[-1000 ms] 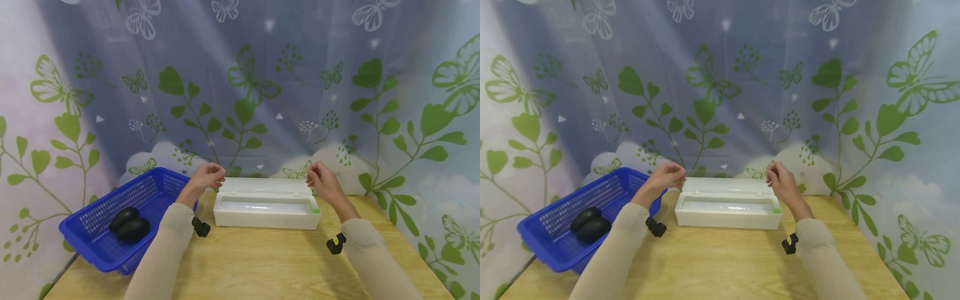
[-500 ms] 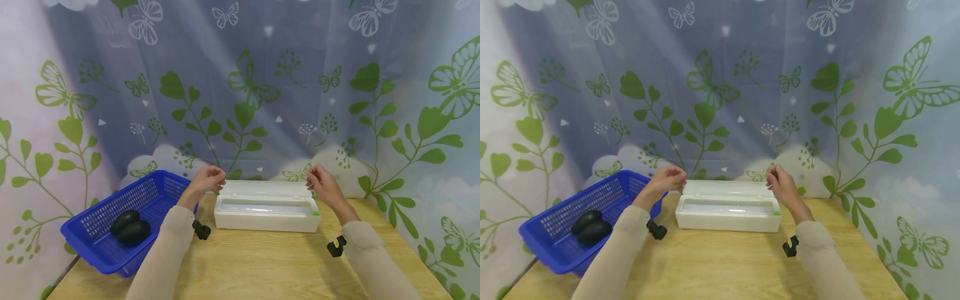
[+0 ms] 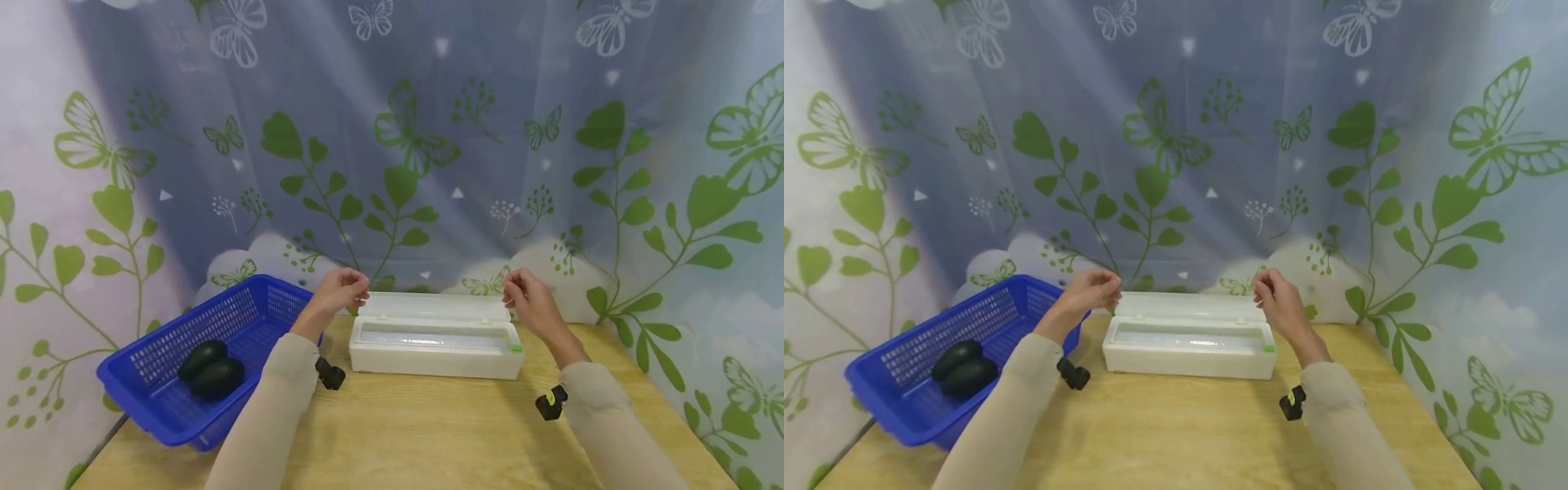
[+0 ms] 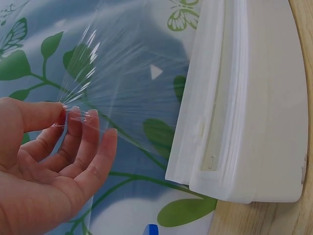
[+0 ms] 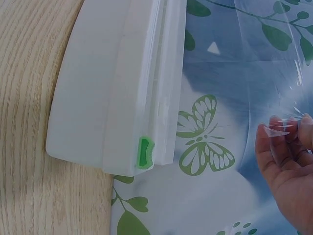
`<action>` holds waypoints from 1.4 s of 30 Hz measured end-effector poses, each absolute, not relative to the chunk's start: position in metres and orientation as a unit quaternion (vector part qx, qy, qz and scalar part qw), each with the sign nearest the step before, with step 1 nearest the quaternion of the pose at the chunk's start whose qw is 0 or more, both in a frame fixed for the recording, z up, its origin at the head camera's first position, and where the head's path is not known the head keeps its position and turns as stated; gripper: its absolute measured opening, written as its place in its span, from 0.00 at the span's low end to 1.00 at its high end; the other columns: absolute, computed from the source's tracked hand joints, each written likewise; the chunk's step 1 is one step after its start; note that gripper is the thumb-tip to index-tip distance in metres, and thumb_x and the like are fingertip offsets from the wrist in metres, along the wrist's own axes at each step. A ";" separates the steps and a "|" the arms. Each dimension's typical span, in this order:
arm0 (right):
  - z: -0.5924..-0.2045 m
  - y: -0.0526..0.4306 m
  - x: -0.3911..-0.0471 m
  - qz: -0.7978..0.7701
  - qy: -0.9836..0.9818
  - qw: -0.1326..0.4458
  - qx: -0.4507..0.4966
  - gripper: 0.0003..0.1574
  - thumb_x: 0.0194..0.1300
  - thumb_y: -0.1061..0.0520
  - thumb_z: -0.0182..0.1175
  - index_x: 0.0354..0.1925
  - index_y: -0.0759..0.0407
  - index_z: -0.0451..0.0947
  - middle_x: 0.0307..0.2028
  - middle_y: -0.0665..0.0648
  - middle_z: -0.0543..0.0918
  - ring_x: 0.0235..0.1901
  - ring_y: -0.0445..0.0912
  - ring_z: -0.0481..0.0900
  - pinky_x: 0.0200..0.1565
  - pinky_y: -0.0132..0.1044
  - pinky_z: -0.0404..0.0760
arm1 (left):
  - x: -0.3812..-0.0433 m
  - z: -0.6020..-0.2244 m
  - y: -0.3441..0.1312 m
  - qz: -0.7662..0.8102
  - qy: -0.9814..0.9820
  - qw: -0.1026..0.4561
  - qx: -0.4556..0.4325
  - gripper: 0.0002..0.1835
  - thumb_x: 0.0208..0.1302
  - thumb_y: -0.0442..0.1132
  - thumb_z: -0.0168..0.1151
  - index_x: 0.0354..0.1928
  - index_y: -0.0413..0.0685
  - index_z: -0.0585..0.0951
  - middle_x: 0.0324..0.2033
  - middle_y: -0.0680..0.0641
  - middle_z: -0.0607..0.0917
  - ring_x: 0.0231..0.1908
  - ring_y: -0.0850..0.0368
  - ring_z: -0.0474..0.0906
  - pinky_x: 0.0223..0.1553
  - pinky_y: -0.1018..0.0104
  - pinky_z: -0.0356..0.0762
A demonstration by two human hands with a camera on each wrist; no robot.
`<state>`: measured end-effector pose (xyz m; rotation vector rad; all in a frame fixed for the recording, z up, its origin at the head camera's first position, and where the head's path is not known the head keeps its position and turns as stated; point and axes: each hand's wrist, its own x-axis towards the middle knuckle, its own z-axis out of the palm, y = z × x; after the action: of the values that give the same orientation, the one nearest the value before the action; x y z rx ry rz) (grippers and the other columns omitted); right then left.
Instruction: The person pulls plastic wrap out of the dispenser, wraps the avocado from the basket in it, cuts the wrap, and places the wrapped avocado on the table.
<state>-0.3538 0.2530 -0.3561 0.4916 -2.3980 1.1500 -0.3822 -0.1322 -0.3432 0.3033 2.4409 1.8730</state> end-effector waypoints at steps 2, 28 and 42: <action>-0.354 0.253 -0.353 0.416 -0.863 0.225 0.178 0.12 0.81 0.63 0.47 0.47 0.73 0.72 0.35 0.68 0.81 0.34 0.48 0.81 0.36 0.23 0.82 | -0.383 -0.341 -0.131 0.604 0.791 0.019 0.098 0.10 0.80 0.39 0.54 0.53 0.42 0.79 0.38 0.49 0.83 0.43 0.56 0.82 0.55 0.55 0.85; -0.336 0.250 -0.354 0.391 -0.856 0.278 0.191 0.09 0.80 0.63 0.49 0.44 0.69 0.73 0.31 0.65 0.81 0.29 0.44 0.80 0.33 0.27 0.82 | -0.376 -0.323 -0.133 0.617 0.778 -0.003 0.113 0.09 0.80 0.39 0.54 0.50 0.42 0.79 0.38 0.43 0.83 0.38 0.56 0.82 0.57 0.51 0.83; -0.320 0.248 -0.347 0.388 -0.856 0.284 0.191 0.11 0.81 0.63 0.48 0.45 0.71 0.73 0.32 0.66 0.80 0.29 0.40 0.78 0.33 0.22 0.79 | -0.375 -0.311 -0.135 0.619 0.776 -0.016 0.118 0.09 0.79 0.40 0.55 0.49 0.42 0.80 0.39 0.40 0.83 0.41 0.50 0.82 0.52 0.56 0.85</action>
<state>-0.3473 0.2477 -0.3201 0.5120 -2.2888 1.0380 -0.3752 -0.1348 -0.3106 0.3755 2.4643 1.9650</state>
